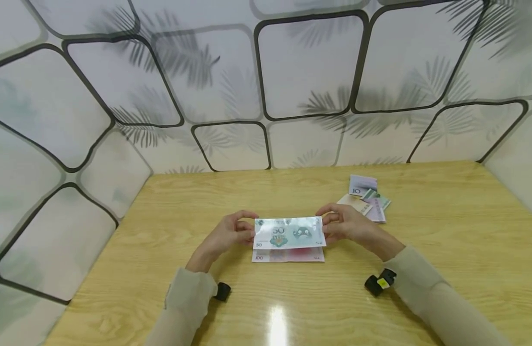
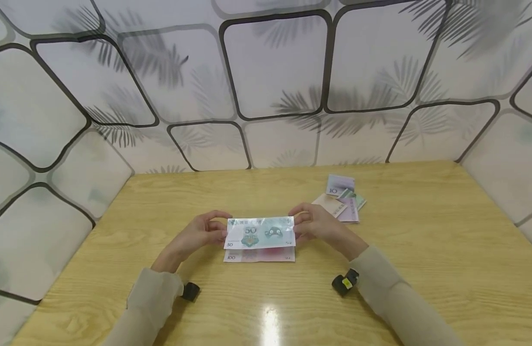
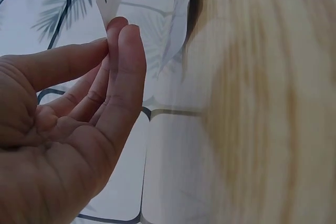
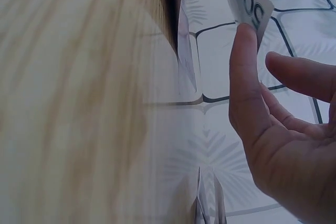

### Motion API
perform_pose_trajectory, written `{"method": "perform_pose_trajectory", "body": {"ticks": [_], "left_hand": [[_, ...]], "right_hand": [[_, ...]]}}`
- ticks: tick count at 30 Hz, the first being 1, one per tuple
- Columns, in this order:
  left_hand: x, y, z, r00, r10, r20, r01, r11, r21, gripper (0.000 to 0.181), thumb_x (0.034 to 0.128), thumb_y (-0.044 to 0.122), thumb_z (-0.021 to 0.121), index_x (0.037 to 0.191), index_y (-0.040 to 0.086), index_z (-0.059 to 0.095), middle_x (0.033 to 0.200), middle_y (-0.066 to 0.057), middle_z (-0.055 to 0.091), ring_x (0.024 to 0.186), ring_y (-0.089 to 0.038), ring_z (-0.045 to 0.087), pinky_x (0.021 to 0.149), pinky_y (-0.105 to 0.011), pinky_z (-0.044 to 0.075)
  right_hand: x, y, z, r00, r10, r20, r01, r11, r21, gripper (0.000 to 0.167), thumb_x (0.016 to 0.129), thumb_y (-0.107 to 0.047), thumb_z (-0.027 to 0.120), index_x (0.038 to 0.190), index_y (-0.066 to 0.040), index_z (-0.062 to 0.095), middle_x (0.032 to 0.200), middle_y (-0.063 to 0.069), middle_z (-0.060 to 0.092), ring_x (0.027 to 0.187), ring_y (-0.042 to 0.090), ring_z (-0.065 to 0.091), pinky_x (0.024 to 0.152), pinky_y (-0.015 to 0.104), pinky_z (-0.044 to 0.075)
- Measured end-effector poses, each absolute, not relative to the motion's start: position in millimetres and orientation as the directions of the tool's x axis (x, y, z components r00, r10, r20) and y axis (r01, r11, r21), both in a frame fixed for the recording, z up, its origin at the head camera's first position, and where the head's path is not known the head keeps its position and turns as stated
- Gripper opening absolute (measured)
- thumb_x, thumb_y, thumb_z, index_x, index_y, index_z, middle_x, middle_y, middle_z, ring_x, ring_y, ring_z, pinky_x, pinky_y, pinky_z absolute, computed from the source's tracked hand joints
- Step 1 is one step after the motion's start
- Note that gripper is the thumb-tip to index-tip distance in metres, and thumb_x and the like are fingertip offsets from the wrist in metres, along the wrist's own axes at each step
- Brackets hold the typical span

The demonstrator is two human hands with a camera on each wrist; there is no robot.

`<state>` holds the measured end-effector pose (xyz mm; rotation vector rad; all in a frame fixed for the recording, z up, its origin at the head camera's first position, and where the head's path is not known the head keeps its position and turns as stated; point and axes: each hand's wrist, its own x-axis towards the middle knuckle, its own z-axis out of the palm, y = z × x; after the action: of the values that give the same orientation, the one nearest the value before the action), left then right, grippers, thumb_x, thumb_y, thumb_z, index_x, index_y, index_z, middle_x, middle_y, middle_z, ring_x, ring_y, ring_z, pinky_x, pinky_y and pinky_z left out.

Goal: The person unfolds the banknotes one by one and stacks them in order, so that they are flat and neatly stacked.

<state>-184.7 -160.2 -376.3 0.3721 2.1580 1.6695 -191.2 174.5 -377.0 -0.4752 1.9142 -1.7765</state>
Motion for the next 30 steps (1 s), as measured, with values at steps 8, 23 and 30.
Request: {"method": "perform_pose_trajectory", "body": {"ticks": [8,23,30], "left_hand": [[-183.7,-159.9,-377.6,-0.881,0.440,-0.173,-0.061,0.257,0.964,0.037,0.1047,-0.002,0.049,0.141,-0.011,0.045,0.104,-0.017,0.067,0.089,-0.022,0.070,0.079,-0.038,0.061],[-183.8,-159.4,-377.9,-0.840,0.500,-0.211,-0.109,0.224,0.968,0.042,0.1041,-0.001,0.051,0.143,-0.012,0.040,0.110,-0.021,0.063,0.089,-0.023,0.069,0.078,-0.038,0.062],[-183.2,-158.6,-375.5,-0.839,0.503,-0.209,-0.100,0.235,0.967,0.038,0.1034,-0.003,0.051,0.140,-0.012,0.046,0.110,-0.021,0.063,0.093,-0.025,0.068,0.079,-0.039,0.062]], "right_hand": [[-189.7,173.7,-376.9,-0.792,-0.586,-0.171,0.120,0.126,-0.985,0.037,0.100,0.003,0.052,0.130,0.019,0.039,0.097,0.012,0.064,0.087,0.021,0.068,0.074,0.035,0.062],[-188.3,174.4,-378.0,-0.773,-0.604,-0.191,0.136,0.137,-0.981,0.040,0.102,0.004,0.051,0.134,0.021,0.035,0.101,0.017,0.063,0.084,0.023,0.069,0.077,0.037,0.062],[-189.7,174.9,-377.7,-0.767,-0.617,-0.173,0.115,0.134,-0.984,0.037,0.101,0.008,0.050,0.132,0.023,0.037,0.103,0.019,0.064,0.085,0.022,0.070,0.077,0.035,0.062]]}}
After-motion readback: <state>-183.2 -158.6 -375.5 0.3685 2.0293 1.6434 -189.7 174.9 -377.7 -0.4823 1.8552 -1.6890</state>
